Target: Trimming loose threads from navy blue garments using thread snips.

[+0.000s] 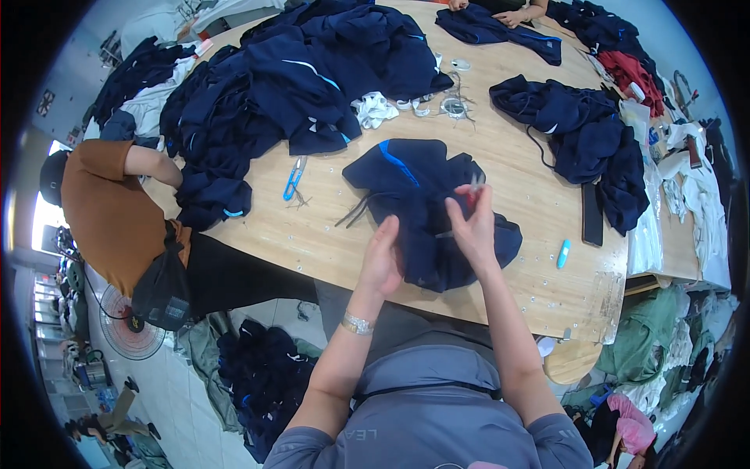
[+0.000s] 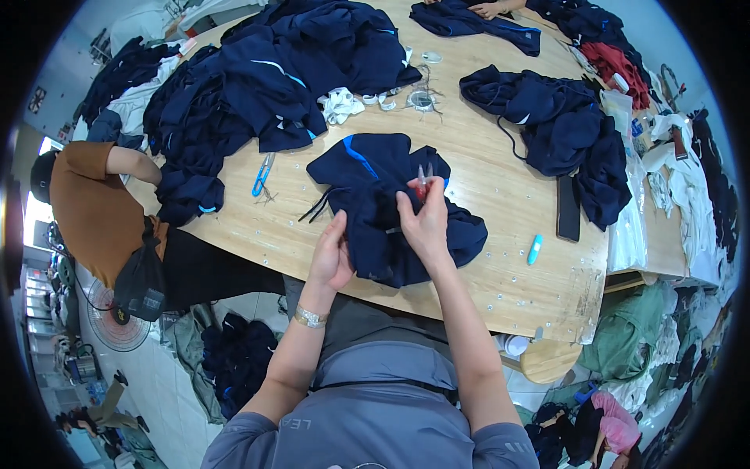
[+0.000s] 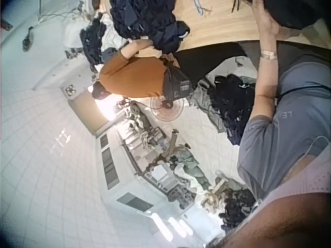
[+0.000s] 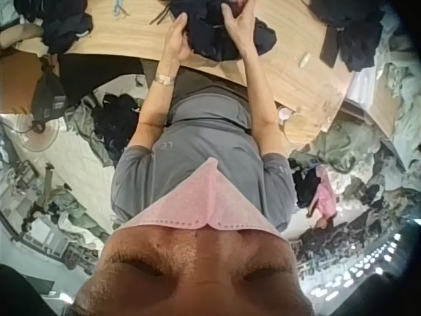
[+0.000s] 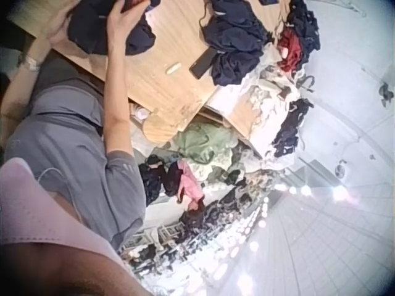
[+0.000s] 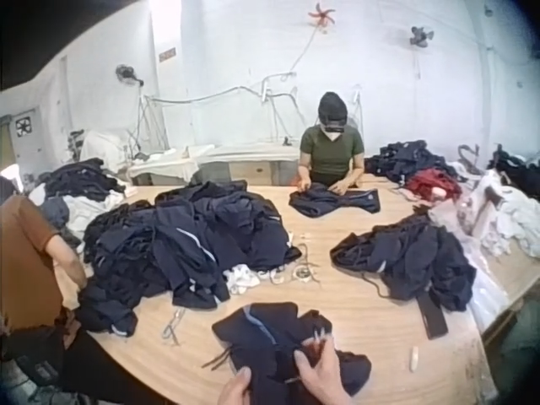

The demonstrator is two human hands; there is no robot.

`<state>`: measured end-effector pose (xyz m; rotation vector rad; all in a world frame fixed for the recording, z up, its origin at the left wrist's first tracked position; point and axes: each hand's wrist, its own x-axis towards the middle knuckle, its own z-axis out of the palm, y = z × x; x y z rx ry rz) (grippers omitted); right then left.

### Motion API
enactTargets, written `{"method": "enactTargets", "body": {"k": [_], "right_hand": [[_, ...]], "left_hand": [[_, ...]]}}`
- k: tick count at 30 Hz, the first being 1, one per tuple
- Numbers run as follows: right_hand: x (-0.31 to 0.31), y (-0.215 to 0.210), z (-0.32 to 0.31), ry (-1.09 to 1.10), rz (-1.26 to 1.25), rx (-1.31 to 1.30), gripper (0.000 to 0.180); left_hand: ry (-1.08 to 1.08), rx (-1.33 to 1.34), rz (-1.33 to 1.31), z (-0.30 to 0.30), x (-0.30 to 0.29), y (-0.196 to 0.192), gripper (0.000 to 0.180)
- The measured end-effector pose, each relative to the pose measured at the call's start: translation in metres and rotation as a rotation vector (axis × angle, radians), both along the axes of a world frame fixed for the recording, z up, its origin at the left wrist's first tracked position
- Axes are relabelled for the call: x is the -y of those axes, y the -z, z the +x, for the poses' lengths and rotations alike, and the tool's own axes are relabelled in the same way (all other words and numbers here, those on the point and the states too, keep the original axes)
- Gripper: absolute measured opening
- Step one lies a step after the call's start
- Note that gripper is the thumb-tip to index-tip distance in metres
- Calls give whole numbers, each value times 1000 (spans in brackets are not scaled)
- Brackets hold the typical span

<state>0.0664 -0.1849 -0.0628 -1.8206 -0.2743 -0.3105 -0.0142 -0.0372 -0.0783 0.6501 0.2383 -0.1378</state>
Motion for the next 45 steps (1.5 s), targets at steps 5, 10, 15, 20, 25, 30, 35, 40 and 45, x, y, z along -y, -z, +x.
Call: {"method": "enactTargets", "body": {"k": [5, 10, 15, 20, 25, 30, 35, 40, 45], "right_hand": [[3, -8, -45, -225, 197, 64, 41], [9, 7, -47, -249, 109, -188, 30], [29, 18, -13, -75, 207, -319, 24], [39, 27, -7, -83, 325, -522, 25], [47, 31, -4, -33, 272, -492, 28], [42, 26, -13, 32, 72, -289, 28], [50, 5, -59, 198, 37, 14, 28], [22, 17, -108, -17, 310, -22, 38], [18, 3, -66, 181, 88, 213, 42]], "left_hand": [[-103, -56, -164, 15, -4, -17, 39], [-165, -52, -305, 29, -4, -24, 34], [-109, 65, 110, 32, 3, -18, 63], [-99, 125, 394, 28, 16, -14, 77], [-88, 146, 383, 31, 18, -6, 75], [-104, 95, 185, 31, 7, 0, 66], [-110, -33, 101, 25, 6, -8, 60], [-259, 32, 205, 28, 38, -30, 45], [-234, 77, 202, 24, 49, -52, 37]]}}
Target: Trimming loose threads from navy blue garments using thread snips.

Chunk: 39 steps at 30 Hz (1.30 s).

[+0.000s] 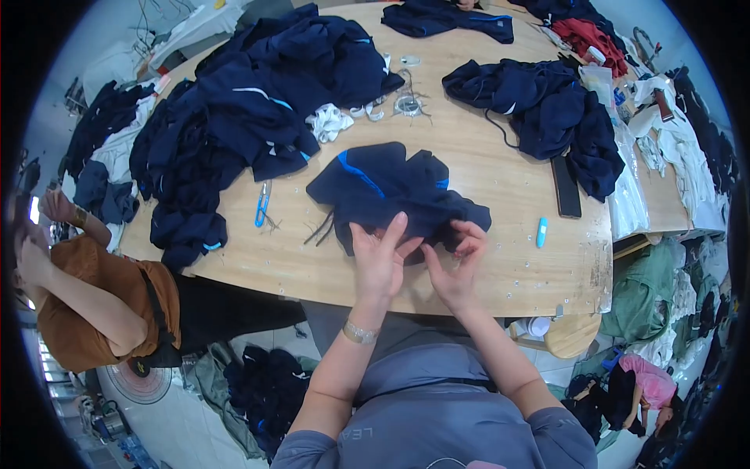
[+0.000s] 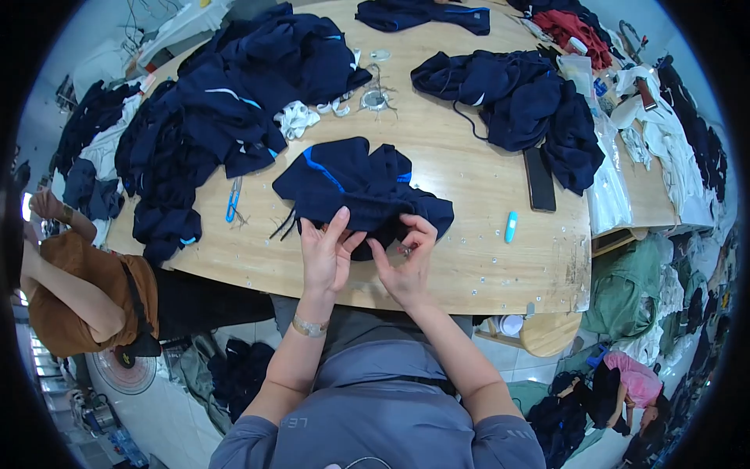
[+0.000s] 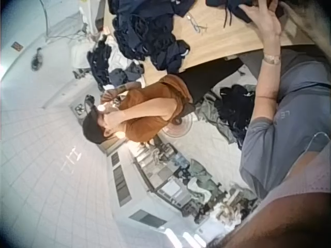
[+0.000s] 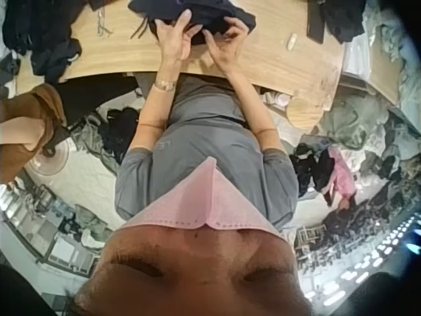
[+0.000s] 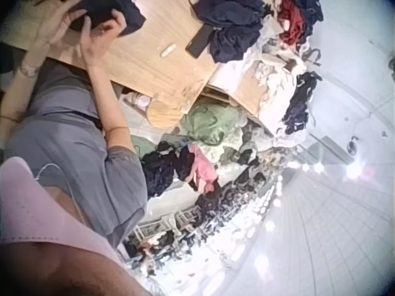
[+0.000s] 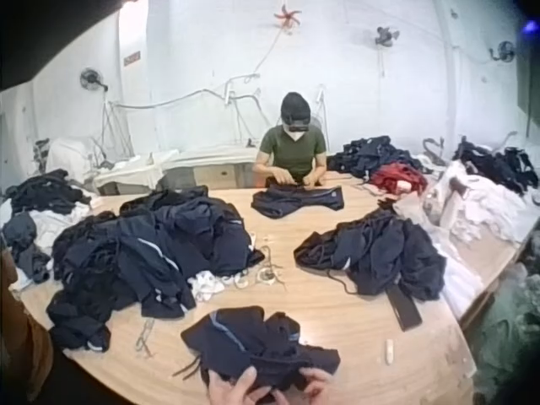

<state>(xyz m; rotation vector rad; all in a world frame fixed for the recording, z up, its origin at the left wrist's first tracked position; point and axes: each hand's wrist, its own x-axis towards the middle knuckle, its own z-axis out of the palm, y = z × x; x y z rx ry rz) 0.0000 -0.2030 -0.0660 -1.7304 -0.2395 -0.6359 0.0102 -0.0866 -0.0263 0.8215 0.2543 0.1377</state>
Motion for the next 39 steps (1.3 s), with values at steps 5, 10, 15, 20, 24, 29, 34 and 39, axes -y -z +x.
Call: {"method": "enactTargets", "body": {"k": [5, 10, 15, 20, 24, 29, 34, 39], "right_hand": [[5, 2, 37, 107, -161, 94, 43], [6, -26, 46, -3, -22, 235, 44], [7, -36, 37, -45, -88, 307, 44], [11, -51, 29, -86, -238, 363, 46], [16, -57, 30, -26, -356, 431, 44], [37, -38, 42, 197, -338, 264, 39], [74, -40, 55, 365, -282, 138, 39], [80, -71, 68, 232, -18, 106, 32]], "left_hand": [[-20, 27, -38, -6, 9, -23, 33], [-179, -39, -175, -4, -4, -18, 20], [37, -280, -562, -21, 11, -28, 34], [295, -177, -474, -20, 9, -29, 32], [224, -201, -423, -13, 3, -34, 26], [-107, -23, -65, -10, -3, -35, 19], [-458, 93, 132, -1, -45, -39, 9], [-586, 320, 655, 11, -61, -72, 4]]}}
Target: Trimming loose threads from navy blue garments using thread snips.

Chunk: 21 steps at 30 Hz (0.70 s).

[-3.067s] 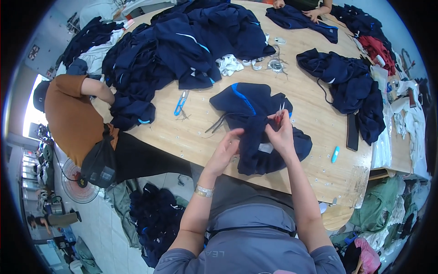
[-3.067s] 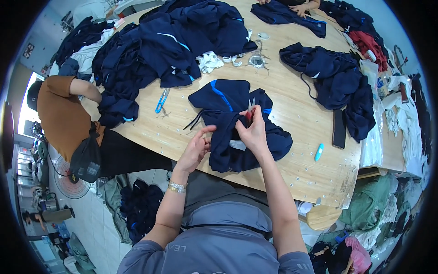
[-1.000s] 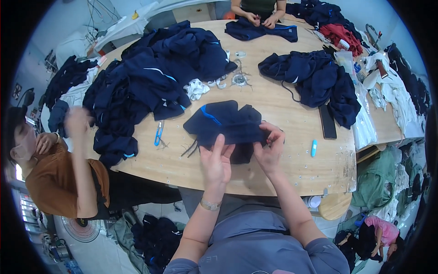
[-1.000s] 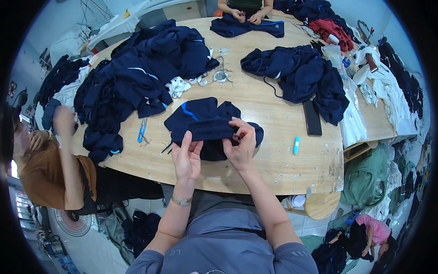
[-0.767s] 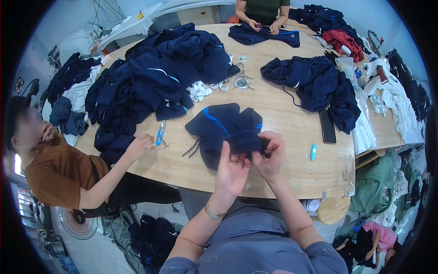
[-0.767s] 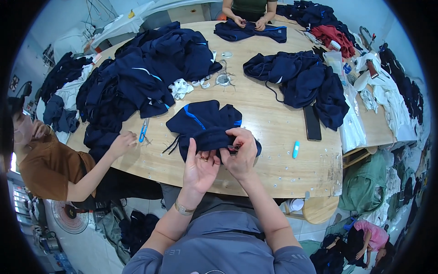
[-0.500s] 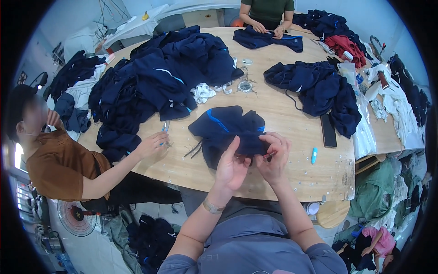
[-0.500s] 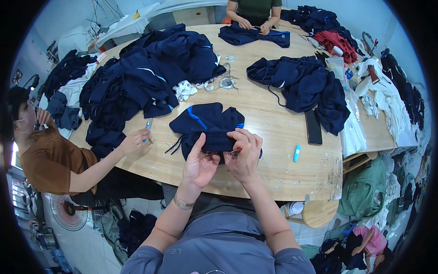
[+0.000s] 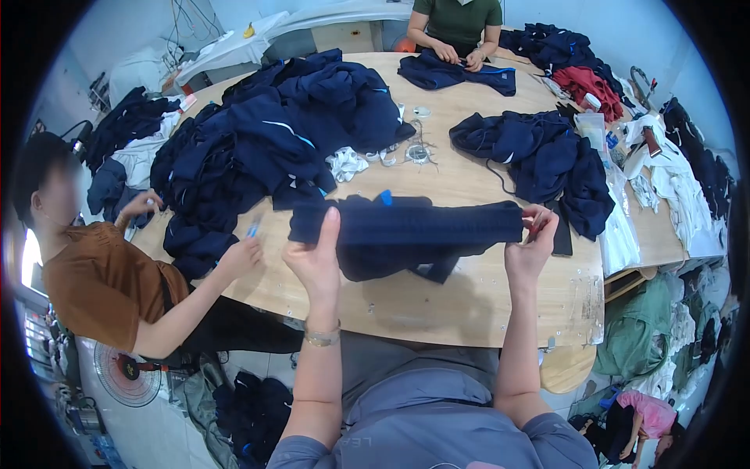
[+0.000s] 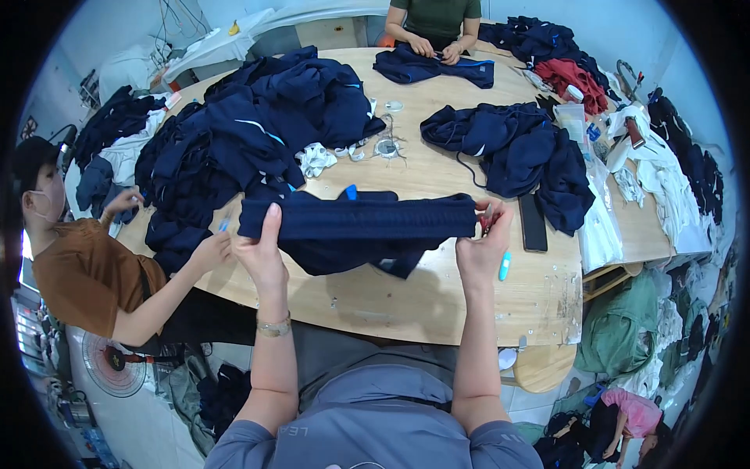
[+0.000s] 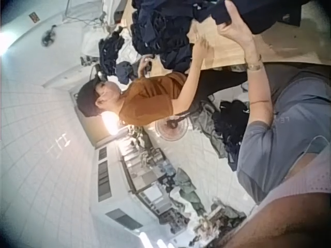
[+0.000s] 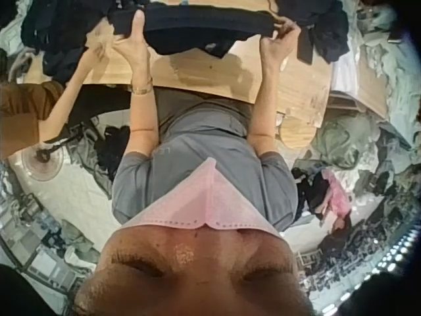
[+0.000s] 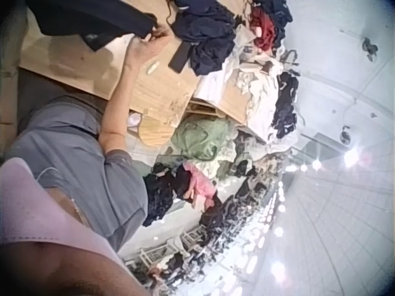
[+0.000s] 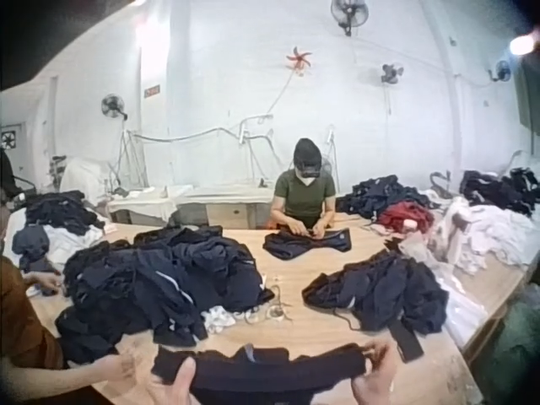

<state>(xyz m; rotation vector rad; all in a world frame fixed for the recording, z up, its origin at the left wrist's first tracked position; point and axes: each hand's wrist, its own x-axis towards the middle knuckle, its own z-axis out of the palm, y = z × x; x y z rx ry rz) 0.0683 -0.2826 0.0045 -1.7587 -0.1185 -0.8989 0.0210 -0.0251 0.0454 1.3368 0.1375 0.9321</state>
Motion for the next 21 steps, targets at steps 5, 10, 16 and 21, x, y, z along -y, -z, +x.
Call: {"method": "enactTargets", "body": {"k": [5, 10, 16, 21], "right_hand": [[4, -60, 9, -511, -77, -473, 28], [-29, -90, 22, -806, -73, -550, 25], [-56, -142, 25, -844, -266, -388, 24], [-56, -168, 47, -667, -421, -262, 26]], "left_hand": [[208, -576, 318, 21, -59, 15, 30], [472, -452, 655, 5, 1, -9, 46], [1064, -100, 231, 4, 18, -8, 79], [639, -114, 863, -9, 31, -34, 46]]}}
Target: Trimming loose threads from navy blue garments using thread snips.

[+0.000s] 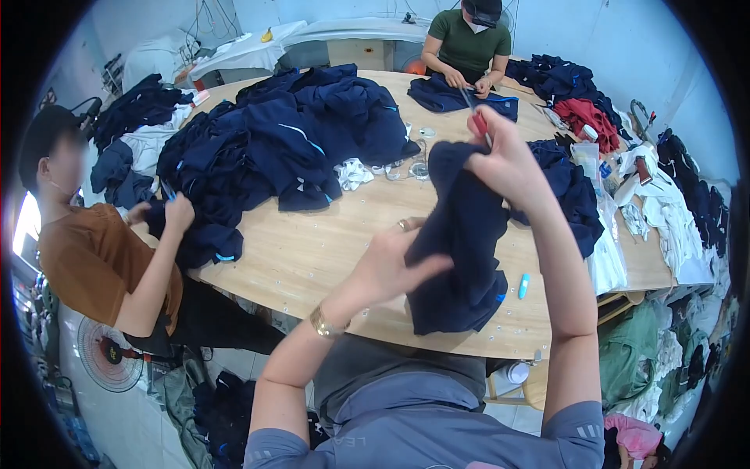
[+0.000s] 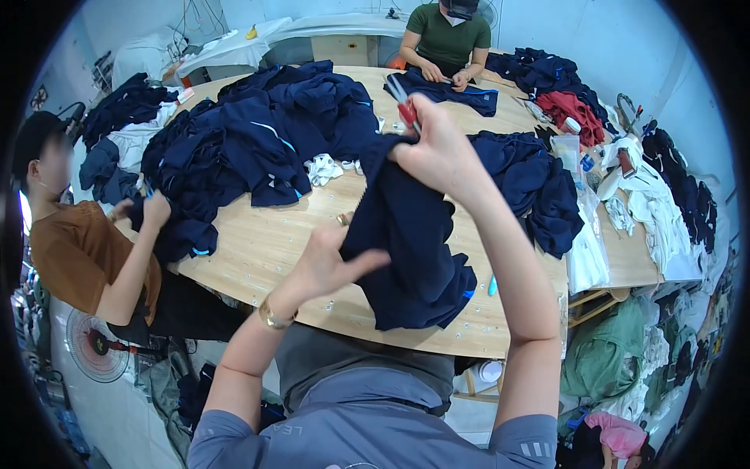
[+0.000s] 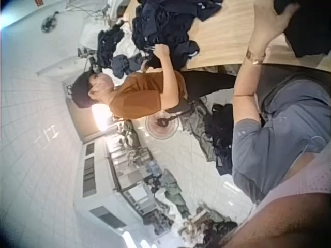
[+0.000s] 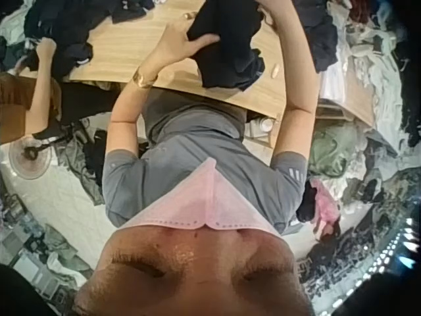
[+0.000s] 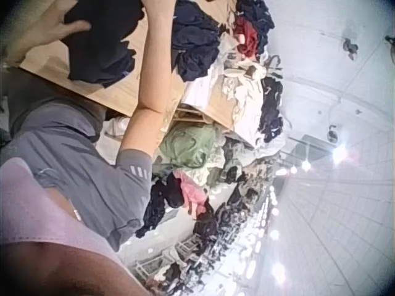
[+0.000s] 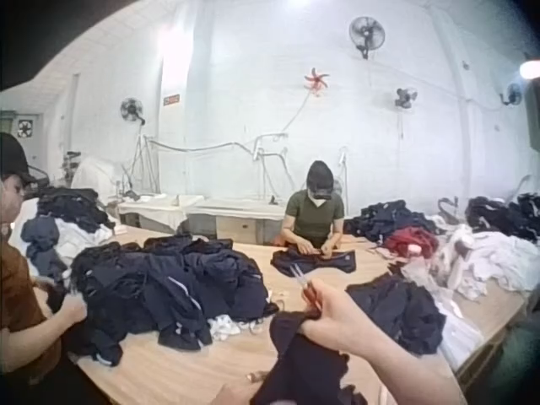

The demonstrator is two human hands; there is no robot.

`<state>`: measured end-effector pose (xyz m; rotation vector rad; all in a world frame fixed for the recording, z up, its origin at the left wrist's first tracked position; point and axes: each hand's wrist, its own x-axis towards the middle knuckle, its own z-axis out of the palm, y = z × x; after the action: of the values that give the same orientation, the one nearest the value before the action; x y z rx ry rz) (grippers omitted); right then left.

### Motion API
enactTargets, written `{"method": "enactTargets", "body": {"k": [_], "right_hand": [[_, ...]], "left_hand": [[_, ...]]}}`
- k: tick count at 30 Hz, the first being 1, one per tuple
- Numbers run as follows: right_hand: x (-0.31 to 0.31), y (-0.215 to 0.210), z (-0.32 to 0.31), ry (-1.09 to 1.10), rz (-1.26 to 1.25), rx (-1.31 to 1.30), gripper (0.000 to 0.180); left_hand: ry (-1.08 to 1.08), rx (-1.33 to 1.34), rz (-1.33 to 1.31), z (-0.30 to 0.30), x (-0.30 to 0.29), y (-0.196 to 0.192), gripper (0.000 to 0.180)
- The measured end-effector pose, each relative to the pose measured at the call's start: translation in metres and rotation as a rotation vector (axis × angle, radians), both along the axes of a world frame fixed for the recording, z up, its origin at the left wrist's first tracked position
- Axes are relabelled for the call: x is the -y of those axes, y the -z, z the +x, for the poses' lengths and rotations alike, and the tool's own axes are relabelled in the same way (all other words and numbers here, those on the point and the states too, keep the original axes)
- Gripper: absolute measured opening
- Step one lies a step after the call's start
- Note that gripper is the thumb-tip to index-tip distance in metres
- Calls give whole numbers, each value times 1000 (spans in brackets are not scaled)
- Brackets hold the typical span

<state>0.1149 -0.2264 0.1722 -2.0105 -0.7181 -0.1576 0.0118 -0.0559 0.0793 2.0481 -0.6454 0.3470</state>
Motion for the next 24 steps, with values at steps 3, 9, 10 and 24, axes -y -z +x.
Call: {"method": "enactTargets", "body": {"k": [3, 9, 10, 24], "right_hand": [[13, -42, -8, -136, -82, -117, 30], [59, -54, 16, -325, -44, -284, 32], [59, -53, 16, -345, 10, -281, 32], [67, 12, 12, -278, 456, -410, 29]], "left_hand": [[-57, -250, -312, 18, -32, -17, 29], [137, -327, -599, 50, -104, -78, 31], [174, -334, -552, 56, -115, -90, 32], [-114, -176, -206, 81, -127, -98, 37]]}}
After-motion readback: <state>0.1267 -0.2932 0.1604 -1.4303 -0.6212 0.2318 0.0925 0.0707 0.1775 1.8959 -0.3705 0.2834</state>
